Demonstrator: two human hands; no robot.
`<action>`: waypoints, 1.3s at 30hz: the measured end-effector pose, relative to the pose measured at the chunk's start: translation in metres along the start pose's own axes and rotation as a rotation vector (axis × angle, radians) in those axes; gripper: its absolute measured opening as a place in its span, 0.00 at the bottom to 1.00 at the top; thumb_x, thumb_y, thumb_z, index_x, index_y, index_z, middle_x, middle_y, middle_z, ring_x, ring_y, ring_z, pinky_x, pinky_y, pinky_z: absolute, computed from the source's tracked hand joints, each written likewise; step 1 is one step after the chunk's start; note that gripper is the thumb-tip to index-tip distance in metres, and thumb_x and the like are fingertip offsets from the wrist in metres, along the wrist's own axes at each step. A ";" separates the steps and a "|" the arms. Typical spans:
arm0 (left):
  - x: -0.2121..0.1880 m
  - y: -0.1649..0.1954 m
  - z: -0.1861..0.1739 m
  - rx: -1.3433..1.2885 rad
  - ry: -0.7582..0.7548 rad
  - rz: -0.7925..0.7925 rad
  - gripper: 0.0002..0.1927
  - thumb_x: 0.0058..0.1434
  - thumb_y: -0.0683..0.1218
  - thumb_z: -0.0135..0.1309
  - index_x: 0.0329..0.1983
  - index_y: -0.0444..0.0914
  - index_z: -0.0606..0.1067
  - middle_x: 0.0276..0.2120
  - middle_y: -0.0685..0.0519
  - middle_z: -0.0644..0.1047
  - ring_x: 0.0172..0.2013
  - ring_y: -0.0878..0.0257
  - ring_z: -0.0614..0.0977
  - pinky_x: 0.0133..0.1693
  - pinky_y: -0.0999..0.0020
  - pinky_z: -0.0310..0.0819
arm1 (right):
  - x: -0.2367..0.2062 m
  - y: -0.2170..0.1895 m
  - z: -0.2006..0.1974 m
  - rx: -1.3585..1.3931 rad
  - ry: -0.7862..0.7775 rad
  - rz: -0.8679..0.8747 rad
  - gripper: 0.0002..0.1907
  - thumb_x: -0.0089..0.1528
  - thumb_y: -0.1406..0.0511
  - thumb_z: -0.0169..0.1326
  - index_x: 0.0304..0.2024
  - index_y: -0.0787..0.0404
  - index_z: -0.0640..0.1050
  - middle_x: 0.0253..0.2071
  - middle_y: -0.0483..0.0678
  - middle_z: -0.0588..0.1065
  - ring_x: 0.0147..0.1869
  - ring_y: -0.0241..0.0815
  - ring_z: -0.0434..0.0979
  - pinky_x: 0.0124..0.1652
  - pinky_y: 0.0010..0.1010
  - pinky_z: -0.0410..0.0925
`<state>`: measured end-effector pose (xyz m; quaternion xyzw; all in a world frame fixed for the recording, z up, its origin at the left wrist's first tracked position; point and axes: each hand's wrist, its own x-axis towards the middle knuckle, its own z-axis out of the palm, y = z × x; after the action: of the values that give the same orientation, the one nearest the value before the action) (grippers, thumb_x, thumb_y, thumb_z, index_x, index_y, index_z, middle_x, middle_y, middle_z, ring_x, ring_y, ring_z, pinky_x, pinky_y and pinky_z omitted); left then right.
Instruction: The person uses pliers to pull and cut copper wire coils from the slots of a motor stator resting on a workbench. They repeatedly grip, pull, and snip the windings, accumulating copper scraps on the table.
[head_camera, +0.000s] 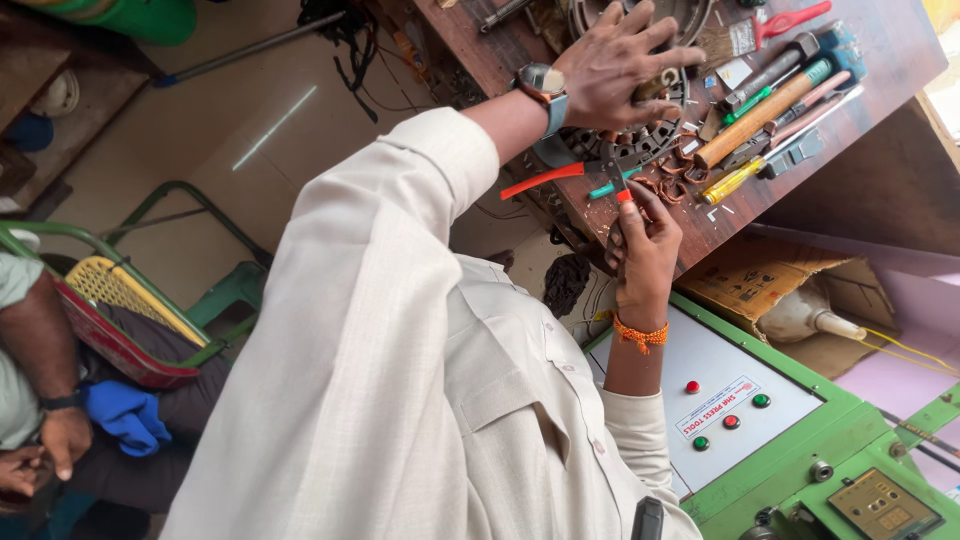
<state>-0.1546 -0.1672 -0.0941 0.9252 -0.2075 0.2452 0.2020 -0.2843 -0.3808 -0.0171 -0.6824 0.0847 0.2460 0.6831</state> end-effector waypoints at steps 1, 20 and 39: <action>-0.002 -0.001 -0.002 0.073 0.089 0.021 0.34 0.74 0.75 0.42 0.68 0.49 0.71 0.48 0.48 0.70 0.51 0.50 0.69 0.50 0.47 0.64 | -0.001 0.005 0.000 0.096 -0.019 0.025 0.18 0.69 0.65 0.52 0.60 0.65 0.75 0.25 0.39 0.68 0.23 0.26 0.62 0.22 0.19 0.57; -0.137 0.136 -0.079 -0.268 -0.556 -0.554 0.05 0.49 0.43 0.60 0.28 0.37 0.82 0.31 0.42 0.81 0.30 0.48 0.84 0.31 0.56 0.79 | 0.007 0.020 0.036 0.429 -0.039 0.132 0.25 0.63 0.69 0.54 0.63 0.67 0.67 0.52 0.49 0.76 0.57 0.45 0.79 0.57 0.43 0.74; 0.008 -0.076 -0.018 -0.334 -0.099 -0.109 0.31 0.61 0.68 0.55 0.62 0.49 0.74 0.63 0.48 0.70 0.64 0.50 0.67 0.58 0.38 0.58 | 0.033 0.040 0.108 0.640 -0.183 0.475 0.15 0.70 0.55 0.50 0.49 0.60 0.72 0.38 0.45 0.68 0.40 0.38 0.67 0.43 0.36 0.66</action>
<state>-0.1179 -0.0978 -0.0960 0.8995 -0.2048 0.1504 0.3555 -0.2978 -0.2708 -0.0621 -0.3721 0.2512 0.4177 0.7899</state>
